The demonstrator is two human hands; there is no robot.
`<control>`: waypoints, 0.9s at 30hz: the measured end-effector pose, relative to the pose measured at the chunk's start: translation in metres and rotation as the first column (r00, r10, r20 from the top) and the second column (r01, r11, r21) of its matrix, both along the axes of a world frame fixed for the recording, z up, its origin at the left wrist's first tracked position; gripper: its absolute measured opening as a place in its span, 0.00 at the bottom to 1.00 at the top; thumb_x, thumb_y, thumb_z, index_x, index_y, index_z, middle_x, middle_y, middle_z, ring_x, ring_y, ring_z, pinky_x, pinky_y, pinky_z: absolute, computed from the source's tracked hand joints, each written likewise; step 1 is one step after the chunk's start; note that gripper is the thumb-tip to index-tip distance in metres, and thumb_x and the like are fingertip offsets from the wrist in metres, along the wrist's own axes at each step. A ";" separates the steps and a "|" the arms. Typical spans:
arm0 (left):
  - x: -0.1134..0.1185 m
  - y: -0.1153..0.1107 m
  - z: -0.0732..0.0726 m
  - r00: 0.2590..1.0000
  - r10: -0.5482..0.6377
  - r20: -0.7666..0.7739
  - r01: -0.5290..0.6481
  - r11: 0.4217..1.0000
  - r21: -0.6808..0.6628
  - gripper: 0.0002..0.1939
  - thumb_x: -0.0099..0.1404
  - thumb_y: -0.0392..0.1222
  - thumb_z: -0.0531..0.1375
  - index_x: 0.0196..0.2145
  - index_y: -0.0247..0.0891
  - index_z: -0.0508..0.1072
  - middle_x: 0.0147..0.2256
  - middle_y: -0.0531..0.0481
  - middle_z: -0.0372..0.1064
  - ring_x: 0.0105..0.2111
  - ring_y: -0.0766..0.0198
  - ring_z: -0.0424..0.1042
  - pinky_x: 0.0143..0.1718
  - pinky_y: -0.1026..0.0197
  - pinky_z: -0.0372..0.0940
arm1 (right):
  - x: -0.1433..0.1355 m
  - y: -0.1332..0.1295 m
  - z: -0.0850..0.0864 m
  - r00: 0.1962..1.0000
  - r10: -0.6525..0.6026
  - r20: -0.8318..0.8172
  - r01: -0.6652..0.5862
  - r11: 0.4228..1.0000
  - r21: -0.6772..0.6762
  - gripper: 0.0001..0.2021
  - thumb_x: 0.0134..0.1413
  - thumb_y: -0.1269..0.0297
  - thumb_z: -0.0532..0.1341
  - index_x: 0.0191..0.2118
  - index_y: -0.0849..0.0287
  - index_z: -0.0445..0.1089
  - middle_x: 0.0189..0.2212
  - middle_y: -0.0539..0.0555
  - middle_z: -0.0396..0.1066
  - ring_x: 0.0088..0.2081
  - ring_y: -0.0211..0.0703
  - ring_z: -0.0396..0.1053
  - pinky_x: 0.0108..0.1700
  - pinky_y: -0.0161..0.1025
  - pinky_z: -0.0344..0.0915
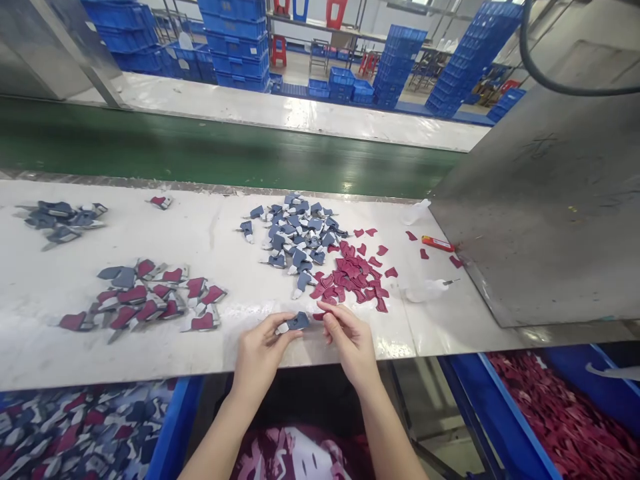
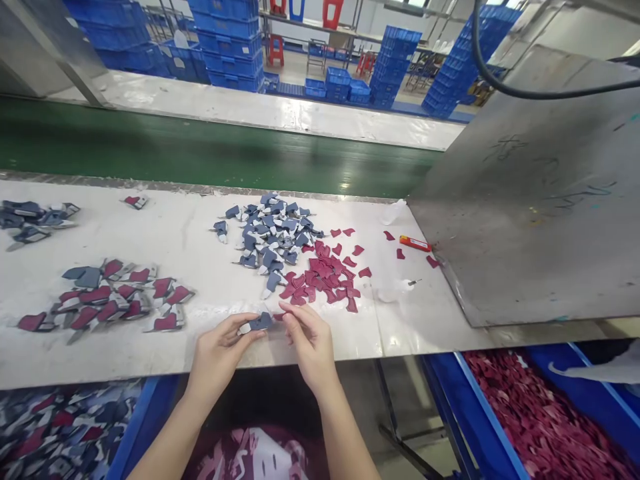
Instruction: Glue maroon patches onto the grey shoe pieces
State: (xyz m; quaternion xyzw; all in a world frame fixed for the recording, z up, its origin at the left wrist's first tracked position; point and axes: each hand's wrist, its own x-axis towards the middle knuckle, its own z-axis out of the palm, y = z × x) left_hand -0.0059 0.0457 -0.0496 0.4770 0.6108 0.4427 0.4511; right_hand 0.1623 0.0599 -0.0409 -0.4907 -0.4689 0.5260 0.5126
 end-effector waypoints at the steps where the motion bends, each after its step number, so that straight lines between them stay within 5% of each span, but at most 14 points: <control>1: 0.000 0.000 0.001 0.999 0.016 0.035 -0.015 0.999 -0.031 0.12 0.56 0.46 0.67 0.37 0.42 0.77 0.38 0.50 0.80 0.40 0.56 0.80 0.42 0.61 0.74 | -0.003 -0.002 0.000 1.000 -0.013 0.009 0.014 1.000 -0.017 0.14 0.57 0.56 0.64 0.46 0.56 0.76 0.31 0.51 0.72 0.26 0.35 0.67 0.26 0.33 0.66; 5: 0.001 0.001 0.004 0.992 0.073 0.103 -0.066 0.996 -0.066 0.12 0.53 0.45 0.69 0.36 0.41 0.78 0.37 0.49 0.81 0.40 0.53 0.80 0.43 0.59 0.76 | -0.020 -0.007 0.000 0.992 -0.122 -0.037 0.118 0.988 -0.099 0.14 0.51 0.56 0.69 0.40 0.59 0.75 0.26 0.50 0.72 0.25 0.37 0.69 0.25 0.33 0.66; 10: 0.001 0.002 0.003 0.988 0.052 0.143 -0.050 0.999 -0.022 0.10 0.54 0.42 0.67 0.36 0.40 0.79 0.38 0.48 0.81 0.40 0.53 0.80 0.43 0.58 0.77 | -0.035 -0.009 0.000 0.992 -0.104 -0.073 0.094 0.987 -0.127 0.13 0.50 0.54 0.69 0.31 0.58 0.71 0.25 0.52 0.75 0.23 0.38 0.69 0.25 0.34 0.68; 19: -0.002 -0.001 -0.005 0.993 0.030 0.116 -0.030 1.000 -0.007 0.11 0.55 0.40 0.67 0.38 0.39 0.80 0.39 0.48 0.81 0.40 0.53 0.80 0.43 0.58 0.77 | -0.041 -0.008 -0.006 0.988 -0.143 -0.066 0.132 0.981 -0.142 0.15 0.50 0.52 0.69 0.29 0.58 0.69 0.23 0.50 0.74 0.23 0.38 0.70 0.27 0.35 0.69; 27: -0.005 -0.004 0.008 0.986 -0.042 0.161 0.046 0.999 -0.021 0.16 0.55 0.46 0.68 0.41 0.37 0.81 0.44 0.42 0.79 0.44 0.50 0.79 0.46 0.55 0.76 | -0.044 -0.016 -0.012 0.980 -0.193 0.048 0.193 0.981 -0.006 0.11 0.55 0.55 0.66 0.32 0.58 0.70 0.27 0.52 0.74 0.28 0.40 0.73 0.31 0.36 0.71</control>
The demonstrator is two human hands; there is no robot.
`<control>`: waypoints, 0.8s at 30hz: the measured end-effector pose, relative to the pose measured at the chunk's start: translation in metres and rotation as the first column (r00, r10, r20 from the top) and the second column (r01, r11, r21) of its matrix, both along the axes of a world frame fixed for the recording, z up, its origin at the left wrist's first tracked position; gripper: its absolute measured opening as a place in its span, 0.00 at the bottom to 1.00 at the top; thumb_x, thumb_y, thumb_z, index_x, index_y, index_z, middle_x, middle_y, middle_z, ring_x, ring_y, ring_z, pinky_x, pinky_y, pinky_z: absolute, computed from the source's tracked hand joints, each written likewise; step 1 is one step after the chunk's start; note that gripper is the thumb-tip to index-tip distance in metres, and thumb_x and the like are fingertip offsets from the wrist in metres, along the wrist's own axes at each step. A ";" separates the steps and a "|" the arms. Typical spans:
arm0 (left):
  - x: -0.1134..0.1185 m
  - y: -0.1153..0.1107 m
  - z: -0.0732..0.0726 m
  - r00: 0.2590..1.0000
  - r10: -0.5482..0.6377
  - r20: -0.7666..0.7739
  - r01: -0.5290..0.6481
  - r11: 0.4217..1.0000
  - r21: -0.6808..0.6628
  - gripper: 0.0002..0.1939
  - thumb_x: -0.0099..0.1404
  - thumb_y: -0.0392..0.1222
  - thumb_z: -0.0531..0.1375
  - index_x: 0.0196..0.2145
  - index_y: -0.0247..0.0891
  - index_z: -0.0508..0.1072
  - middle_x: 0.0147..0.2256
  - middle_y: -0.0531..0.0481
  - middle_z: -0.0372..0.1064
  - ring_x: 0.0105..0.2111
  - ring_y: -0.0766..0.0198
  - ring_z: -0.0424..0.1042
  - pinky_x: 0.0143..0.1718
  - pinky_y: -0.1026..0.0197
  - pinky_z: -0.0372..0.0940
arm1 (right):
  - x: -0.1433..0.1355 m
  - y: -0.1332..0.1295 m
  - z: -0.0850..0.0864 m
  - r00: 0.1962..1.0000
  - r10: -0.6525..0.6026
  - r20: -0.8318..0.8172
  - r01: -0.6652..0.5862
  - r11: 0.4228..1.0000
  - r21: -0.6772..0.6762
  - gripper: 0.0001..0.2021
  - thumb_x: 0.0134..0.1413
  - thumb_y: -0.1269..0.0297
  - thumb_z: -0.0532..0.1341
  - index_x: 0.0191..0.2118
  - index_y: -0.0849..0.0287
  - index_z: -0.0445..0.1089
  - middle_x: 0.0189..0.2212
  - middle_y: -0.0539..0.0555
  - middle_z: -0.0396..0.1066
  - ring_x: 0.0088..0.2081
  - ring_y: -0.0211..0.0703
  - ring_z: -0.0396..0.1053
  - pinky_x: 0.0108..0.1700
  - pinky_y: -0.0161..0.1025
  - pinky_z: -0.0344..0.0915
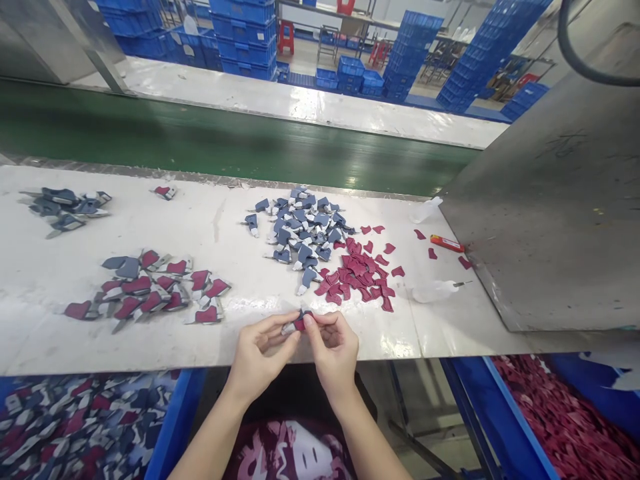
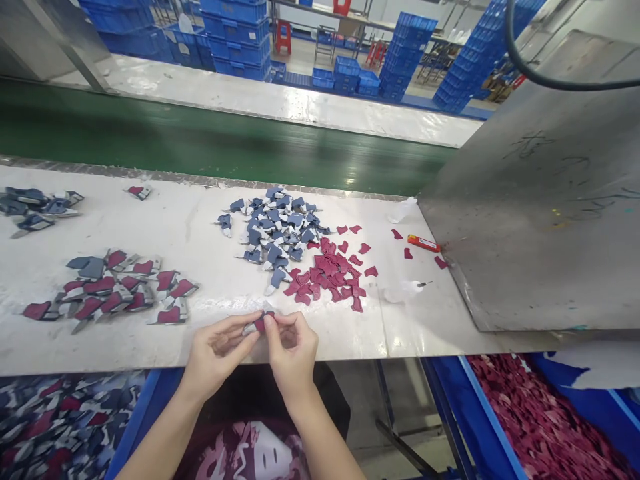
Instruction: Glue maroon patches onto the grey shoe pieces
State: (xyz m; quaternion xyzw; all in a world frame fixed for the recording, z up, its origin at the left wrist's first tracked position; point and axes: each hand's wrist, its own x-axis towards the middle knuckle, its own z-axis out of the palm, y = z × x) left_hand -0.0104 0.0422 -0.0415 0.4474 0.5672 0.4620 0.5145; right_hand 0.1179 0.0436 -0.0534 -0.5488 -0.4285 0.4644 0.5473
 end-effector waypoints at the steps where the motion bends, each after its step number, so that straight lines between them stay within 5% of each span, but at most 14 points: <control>1: 0.000 0.000 0.001 1.000 0.005 0.020 -0.005 1.000 -0.005 0.17 0.55 0.47 0.68 0.41 0.37 0.81 0.44 0.42 0.79 0.44 0.50 0.79 0.46 0.55 0.76 | 0.000 -0.001 -0.001 1.000 -0.002 0.021 0.002 1.000 0.023 0.11 0.56 0.56 0.66 0.32 0.58 0.70 0.28 0.52 0.75 0.28 0.41 0.73 0.31 0.36 0.71; 10: 0.009 0.002 0.006 0.984 0.084 0.157 -0.077 0.996 -0.053 0.15 0.52 0.47 0.71 0.36 0.38 0.82 0.38 0.45 0.81 0.40 0.51 0.81 0.44 0.56 0.77 | 0.002 -0.004 -0.012 0.994 -0.043 0.102 0.023 0.981 0.193 0.06 0.59 0.61 0.63 0.33 0.58 0.71 0.26 0.50 0.69 0.28 0.39 0.69 0.31 0.37 0.68; 15: 0.007 0.000 0.015 0.987 0.070 0.147 -0.064 0.997 -0.046 0.14 0.52 0.46 0.71 0.36 0.38 0.82 0.37 0.45 0.81 0.39 0.51 0.81 0.43 0.56 0.78 | 0.009 -0.001 0.001 0.998 -0.039 0.051 0.031 0.988 0.152 0.06 0.59 0.60 0.63 0.36 0.57 0.73 0.28 0.50 0.67 0.30 0.39 0.68 0.32 0.36 0.67; 20: 0.005 -0.001 0.019 0.993 0.042 0.110 -0.041 0.999 -0.009 0.13 0.54 0.46 0.70 0.37 0.40 0.82 0.39 0.46 0.81 0.40 0.51 0.80 0.46 0.56 0.77 | 0.025 0.010 0.018 0.964 0.257 0.064 -0.264 0.955 0.135 0.12 0.62 0.60 0.59 0.48 0.54 0.74 0.42 0.56 0.71 0.45 0.46 0.71 0.46 0.41 0.70; 24: 0.004 -0.004 0.020 0.998 0.023 0.053 -0.025 0.999 0.027 0.12 0.55 0.45 0.69 0.37 0.39 0.83 0.39 0.46 0.81 0.41 0.51 0.80 0.45 0.57 0.77 | 0.031 0.010 0.019 0.948 0.315 0.051 -0.319 0.938 0.137 0.10 0.63 0.60 0.59 0.46 0.55 0.73 0.37 0.54 0.69 0.40 0.44 0.70 0.43 0.41 0.69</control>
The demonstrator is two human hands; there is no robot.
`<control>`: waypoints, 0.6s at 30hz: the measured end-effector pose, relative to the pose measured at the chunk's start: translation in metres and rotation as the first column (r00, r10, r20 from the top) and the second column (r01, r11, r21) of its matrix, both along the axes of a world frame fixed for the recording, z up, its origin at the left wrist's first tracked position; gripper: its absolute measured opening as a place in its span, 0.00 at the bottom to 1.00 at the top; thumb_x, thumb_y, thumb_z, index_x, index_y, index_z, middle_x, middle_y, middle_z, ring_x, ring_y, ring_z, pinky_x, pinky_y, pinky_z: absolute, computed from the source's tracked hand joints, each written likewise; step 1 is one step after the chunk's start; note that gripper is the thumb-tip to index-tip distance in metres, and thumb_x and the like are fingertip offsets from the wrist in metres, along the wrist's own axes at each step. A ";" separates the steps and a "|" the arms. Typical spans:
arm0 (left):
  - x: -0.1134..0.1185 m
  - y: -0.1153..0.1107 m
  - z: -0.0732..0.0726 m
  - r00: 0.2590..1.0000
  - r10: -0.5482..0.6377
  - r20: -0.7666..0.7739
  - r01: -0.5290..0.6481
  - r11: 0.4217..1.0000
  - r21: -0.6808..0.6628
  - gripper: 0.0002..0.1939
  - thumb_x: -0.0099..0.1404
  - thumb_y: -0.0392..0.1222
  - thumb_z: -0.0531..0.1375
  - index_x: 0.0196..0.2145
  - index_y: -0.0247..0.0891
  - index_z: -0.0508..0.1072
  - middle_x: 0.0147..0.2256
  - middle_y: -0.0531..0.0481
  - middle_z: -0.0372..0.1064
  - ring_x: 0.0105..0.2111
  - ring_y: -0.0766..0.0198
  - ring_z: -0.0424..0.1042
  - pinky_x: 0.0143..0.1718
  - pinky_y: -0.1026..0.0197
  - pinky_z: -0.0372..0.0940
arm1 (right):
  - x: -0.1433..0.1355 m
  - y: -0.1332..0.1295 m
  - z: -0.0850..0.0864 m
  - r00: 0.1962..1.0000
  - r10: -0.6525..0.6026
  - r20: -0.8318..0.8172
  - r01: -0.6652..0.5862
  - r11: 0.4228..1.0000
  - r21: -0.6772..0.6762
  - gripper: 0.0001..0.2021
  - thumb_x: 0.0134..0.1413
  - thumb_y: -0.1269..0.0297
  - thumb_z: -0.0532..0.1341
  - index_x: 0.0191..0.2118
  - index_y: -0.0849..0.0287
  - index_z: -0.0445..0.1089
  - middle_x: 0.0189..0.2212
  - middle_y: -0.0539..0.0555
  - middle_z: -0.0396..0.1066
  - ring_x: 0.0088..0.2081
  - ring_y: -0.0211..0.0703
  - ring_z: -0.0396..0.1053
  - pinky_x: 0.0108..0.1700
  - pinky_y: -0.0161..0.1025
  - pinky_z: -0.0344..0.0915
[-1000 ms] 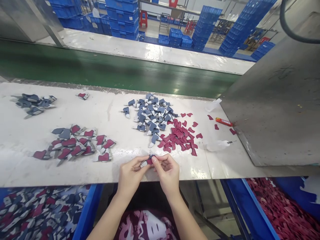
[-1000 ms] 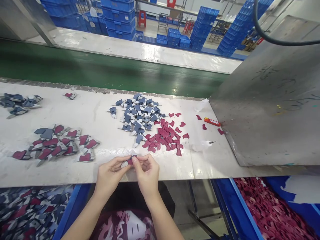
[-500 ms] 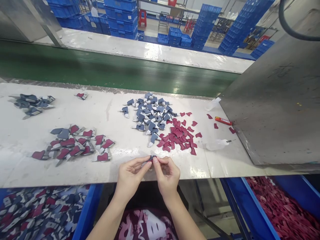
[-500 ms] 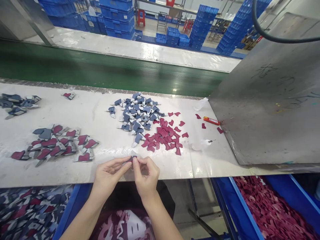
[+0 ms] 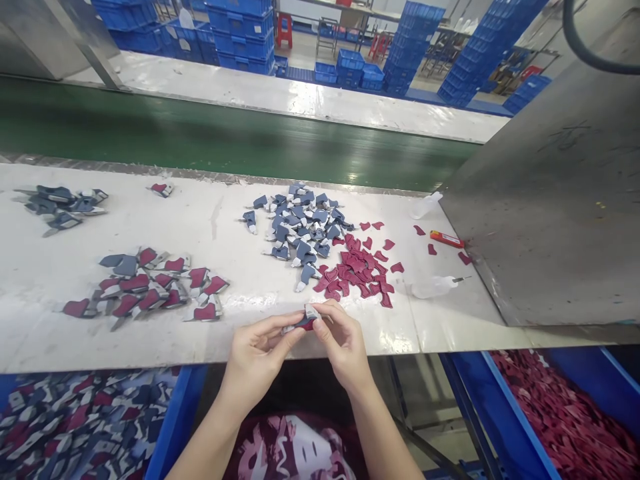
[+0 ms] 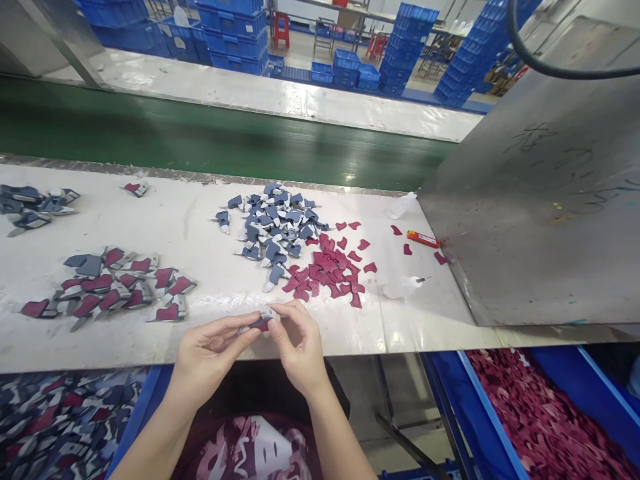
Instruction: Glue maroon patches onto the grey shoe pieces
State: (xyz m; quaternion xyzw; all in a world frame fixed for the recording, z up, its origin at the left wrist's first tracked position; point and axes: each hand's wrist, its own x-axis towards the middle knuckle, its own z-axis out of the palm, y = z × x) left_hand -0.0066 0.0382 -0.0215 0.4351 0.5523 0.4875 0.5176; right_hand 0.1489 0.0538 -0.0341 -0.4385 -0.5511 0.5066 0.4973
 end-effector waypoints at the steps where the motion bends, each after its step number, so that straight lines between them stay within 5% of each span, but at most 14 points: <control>1: 0.000 -0.001 0.001 1.000 0.001 -0.016 -0.001 1.000 0.006 0.12 0.56 0.44 0.69 0.38 0.39 0.83 0.39 0.45 0.81 0.41 0.51 0.80 0.45 0.57 0.77 | 0.000 -0.002 0.000 0.999 -0.013 0.029 0.013 1.000 0.011 0.09 0.63 0.61 0.59 0.46 0.55 0.73 0.36 0.54 0.68 0.39 0.44 0.69 0.42 0.41 0.69; 9: 0.006 -0.006 0.008 0.997 0.041 -0.067 -0.033 0.994 0.106 0.06 0.59 0.38 0.66 0.36 0.38 0.82 0.38 0.46 0.81 0.38 0.57 0.81 0.42 0.64 0.76 | -0.009 -0.014 0.004 0.963 -0.153 0.224 0.112 0.976 0.185 0.08 0.65 0.66 0.56 0.47 0.55 0.69 0.35 0.52 0.65 0.38 0.42 0.67 0.41 0.39 0.66; 14: 0.009 -0.008 0.007 0.978 0.117 -0.174 -0.086 0.981 0.176 0.06 0.61 0.36 0.64 0.36 0.40 0.81 0.38 0.49 0.80 0.38 0.61 0.80 0.41 0.67 0.76 | -0.005 -0.009 0.010 0.967 -0.068 0.246 0.014 0.977 0.213 0.10 0.65 0.68 0.56 0.49 0.56 0.70 0.39 0.54 0.68 0.42 0.43 0.68 0.43 0.40 0.66; 18: 0.013 -0.013 0.005 0.952 0.155 -0.265 -0.078 0.957 0.279 0.07 0.63 0.33 0.62 0.36 0.40 0.80 0.38 0.51 0.79 0.39 0.64 0.79 0.43 0.67 0.75 | -0.007 -0.009 0.010 0.967 -0.100 0.233 0.056 0.980 0.189 0.07 0.64 0.68 0.56 0.46 0.56 0.69 0.37 0.53 0.67 0.40 0.43 0.68 0.41 0.39 0.65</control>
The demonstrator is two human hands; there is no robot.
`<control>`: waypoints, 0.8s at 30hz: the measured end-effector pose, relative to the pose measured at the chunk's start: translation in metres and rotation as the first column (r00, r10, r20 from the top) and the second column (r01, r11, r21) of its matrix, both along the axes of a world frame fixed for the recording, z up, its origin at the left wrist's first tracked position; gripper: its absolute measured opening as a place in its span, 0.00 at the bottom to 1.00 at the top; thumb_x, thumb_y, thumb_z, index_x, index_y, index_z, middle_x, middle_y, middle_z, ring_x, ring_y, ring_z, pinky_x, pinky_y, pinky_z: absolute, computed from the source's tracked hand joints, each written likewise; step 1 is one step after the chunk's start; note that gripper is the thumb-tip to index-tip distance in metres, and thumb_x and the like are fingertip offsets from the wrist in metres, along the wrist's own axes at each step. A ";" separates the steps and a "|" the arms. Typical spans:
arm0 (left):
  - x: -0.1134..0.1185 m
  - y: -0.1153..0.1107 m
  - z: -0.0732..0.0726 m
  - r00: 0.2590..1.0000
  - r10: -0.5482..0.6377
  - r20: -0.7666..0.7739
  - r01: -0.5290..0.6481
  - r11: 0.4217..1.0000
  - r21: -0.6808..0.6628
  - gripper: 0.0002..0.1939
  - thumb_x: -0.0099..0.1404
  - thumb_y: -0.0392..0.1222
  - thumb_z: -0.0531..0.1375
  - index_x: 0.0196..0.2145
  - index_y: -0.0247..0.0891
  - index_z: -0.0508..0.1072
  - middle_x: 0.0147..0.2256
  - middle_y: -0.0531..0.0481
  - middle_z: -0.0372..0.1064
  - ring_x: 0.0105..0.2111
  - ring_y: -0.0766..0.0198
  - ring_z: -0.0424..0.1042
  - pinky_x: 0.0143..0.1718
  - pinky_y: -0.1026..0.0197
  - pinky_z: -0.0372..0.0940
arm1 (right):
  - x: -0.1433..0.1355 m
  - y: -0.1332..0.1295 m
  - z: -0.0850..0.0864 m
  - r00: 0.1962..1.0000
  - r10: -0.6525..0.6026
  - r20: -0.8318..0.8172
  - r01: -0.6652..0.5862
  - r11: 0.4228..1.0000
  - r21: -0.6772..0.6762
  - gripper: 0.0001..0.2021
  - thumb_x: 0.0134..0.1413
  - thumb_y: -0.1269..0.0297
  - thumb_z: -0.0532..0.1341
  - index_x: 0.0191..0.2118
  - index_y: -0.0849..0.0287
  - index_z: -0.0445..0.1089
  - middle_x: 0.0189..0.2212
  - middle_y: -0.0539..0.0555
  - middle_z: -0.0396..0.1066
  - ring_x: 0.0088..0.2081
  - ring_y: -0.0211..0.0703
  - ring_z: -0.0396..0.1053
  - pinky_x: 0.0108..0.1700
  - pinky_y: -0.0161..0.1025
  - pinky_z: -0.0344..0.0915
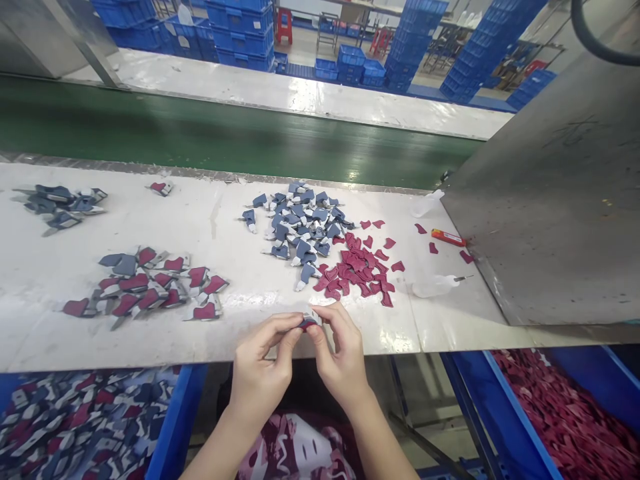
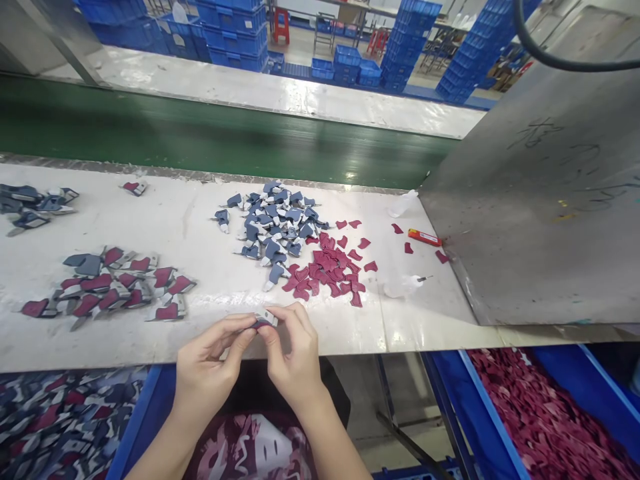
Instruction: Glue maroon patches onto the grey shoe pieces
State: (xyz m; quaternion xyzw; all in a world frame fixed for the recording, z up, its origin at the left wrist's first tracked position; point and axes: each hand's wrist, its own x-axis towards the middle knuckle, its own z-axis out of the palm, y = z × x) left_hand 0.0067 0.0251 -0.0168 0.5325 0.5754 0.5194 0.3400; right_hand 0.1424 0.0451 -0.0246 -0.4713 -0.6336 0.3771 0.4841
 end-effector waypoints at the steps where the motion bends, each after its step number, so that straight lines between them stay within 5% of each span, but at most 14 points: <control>1: 0.001 -0.001 0.000 0.999 0.002 -0.034 -0.001 0.999 0.032 0.07 0.63 0.32 0.61 0.36 0.40 0.79 0.38 0.51 0.79 0.39 0.64 0.79 0.43 0.67 0.74 | -0.002 -0.001 -0.002 1.000 -0.016 -0.004 0.016 1.000 -0.008 0.07 0.64 0.67 0.56 0.45 0.57 0.69 0.37 0.53 0.67 0.39 0.43 0.68 0.41 0.39 0.65; 7: 0.006 -0.002 -0.002 0.986 0.044 -0.162 -0.017 0.986 0.165 0.09 0.63 0.29 0.60 0.35 0.39 0.78 0.38 0.50 0.79 0.39 0.64 0.79 0.43 0.66 0.74 | -0.012 -0.008 -0.011 0.996 -0.091 -0.022 0.090 0.995 -0.050 0.05 0.65 0.65 0.54 0.42 0.57 0.66 0.34 0.52 0.65 0.35 0.41 0.66 0.37 0.38 0.64; 15: 0.000 0.012 0.002 0.953 0.035 0.300 0.058 0.953 -0.296 0.09 0.58 0.41 0.67 0.35 0.35 0.79 0.35 0.47 0.81 0.32 0.59 0.81 0.38 0.62 0.77 | 0.003 0.003 -0.008 0.992 0.015 -0.128 -0.041 0.978 -0.202 0.15 0.69 0.58 0.50 0.43 0.55 0.72 0.37 0.52 0.69 0.41 0.42 0.69 0.44 0.38 0.64; 24: 0.004 0.014 0.008 0.931 0.068 0.358 0.061 0.939 -0.338 0.11 0.54 0.42 0.69 0.34 0.35 0.80 0.35 0.44 0.81 0.36 0.55 0.81 0.40 0.61 0.77 | -0.004 0.003 -0.018 0.962 -0.008 -0.273 -0.104 0.913 -0.394 0.12 0.61 0.53 0.61 0.37 0.57 0.68 0.31 0.50 0.70 0.34 0.41 0.68 0.38 0.37 0.65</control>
